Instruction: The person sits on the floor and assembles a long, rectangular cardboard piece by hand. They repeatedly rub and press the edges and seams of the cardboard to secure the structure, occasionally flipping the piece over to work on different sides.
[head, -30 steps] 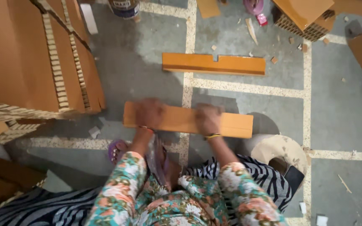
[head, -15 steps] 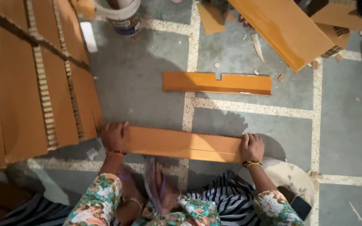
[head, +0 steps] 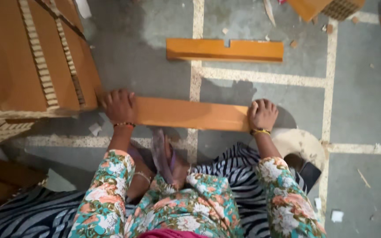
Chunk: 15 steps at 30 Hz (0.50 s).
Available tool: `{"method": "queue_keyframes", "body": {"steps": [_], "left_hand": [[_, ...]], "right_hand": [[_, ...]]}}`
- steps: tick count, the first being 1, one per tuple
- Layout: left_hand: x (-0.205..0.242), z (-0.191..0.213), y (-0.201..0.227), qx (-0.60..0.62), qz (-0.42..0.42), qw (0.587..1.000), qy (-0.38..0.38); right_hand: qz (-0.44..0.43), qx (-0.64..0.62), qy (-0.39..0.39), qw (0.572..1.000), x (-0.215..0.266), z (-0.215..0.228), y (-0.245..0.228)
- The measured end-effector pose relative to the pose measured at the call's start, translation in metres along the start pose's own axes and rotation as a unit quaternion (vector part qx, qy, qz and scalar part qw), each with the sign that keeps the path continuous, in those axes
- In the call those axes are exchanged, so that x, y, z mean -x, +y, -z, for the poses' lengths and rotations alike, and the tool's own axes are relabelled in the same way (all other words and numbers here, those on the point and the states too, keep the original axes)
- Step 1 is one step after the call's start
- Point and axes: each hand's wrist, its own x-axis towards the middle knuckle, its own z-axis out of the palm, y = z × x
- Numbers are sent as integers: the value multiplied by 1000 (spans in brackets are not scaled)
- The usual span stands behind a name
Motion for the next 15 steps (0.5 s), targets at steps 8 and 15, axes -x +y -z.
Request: {"method": "queue_keyframes", "body": {"steps": [8, 15], "left_hand": [[31, -22, 154, 41, -156, 986, -42], [23, -4, 203, 90, -85, 979, -165]], "right_hand": [[133, 53, -99, 985, 1, -17, -151], [43, -139, -89, 985, -13, 13, -206]]}}
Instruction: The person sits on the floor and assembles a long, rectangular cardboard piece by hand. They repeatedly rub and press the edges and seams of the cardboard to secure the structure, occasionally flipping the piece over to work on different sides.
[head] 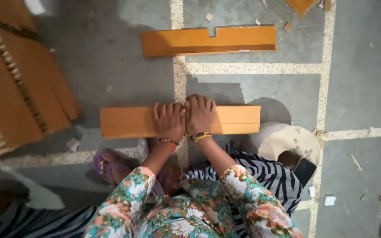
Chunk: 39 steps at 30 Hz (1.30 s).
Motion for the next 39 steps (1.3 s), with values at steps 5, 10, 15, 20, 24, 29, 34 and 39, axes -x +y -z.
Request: {"method": "queue_keyframes", "body": {"steps": [5, 10, 15, 20, 24, 29, 34, 39], "left_hand": [[-3, 10, 8, -36, 3, 999, -7], [-1, 6, 6, 35, -41, 998, 40], [2, -1, -4, 57, -128, 990, 26], [1, 15, -22, -36, -281, 957, -62], [-2, 11, 3, -130, -229, 959, -105], [-4, 55, 51, -17, -214, 971, 103], [-11, 124, 105, 278, -11, 920, 276], [8, 112, 108, 610, 112, 726, 296]], "right_hand": [[-44, -32, -3, 998, -2, 6, -5], [-17, -79, 53, 995, 7, -3, 6], [-46, -219, 154, 962, 19, -37, 39], [-199, -506, -49, 838, 42, -4, 74], [-133, -510, -107, 843, 135, 71, 93], [-167, -355, 66, 918, 163, 122, 59], [7, -121, 160, 980, 125, 158, -6], [30, 58, 126, 990, 99, 155, -20]]}}
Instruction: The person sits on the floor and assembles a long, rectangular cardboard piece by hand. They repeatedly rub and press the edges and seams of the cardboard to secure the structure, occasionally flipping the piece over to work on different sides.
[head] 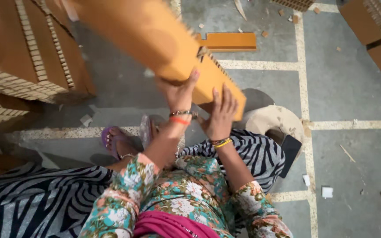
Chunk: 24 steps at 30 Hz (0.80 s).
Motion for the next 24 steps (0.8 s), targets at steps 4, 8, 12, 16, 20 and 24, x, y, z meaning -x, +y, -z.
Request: {"method": "queue_keyframes", "body": {"steps": [4, 8, 12, 16, 20, 24], "left_hand": [[35, 76, -69, 8, 323, 946, -14], [56, 160, -145, -140, 457, 857, -192], [-3, 183, -125, -437, 40, 852, -286], [-106, 153, -66, -609, -149, 654, -424], [-158, 128, -68, -676, -162, 481, -534], [-142, 132, -100, -624, -131, 472, -609]], "right_hand": [[20, 97, -183, 978, -12, -45, 47], [133, 164, -276, 938, -4, -104, 88], [62, 73, -212, 972, 5, -141, 105], [51, 38, -226, 972, 4, -146, 122], [75, 3, -247, 966, 2, -145, 149], [51, -50, -405, 911, -17, -128, 170]]}}
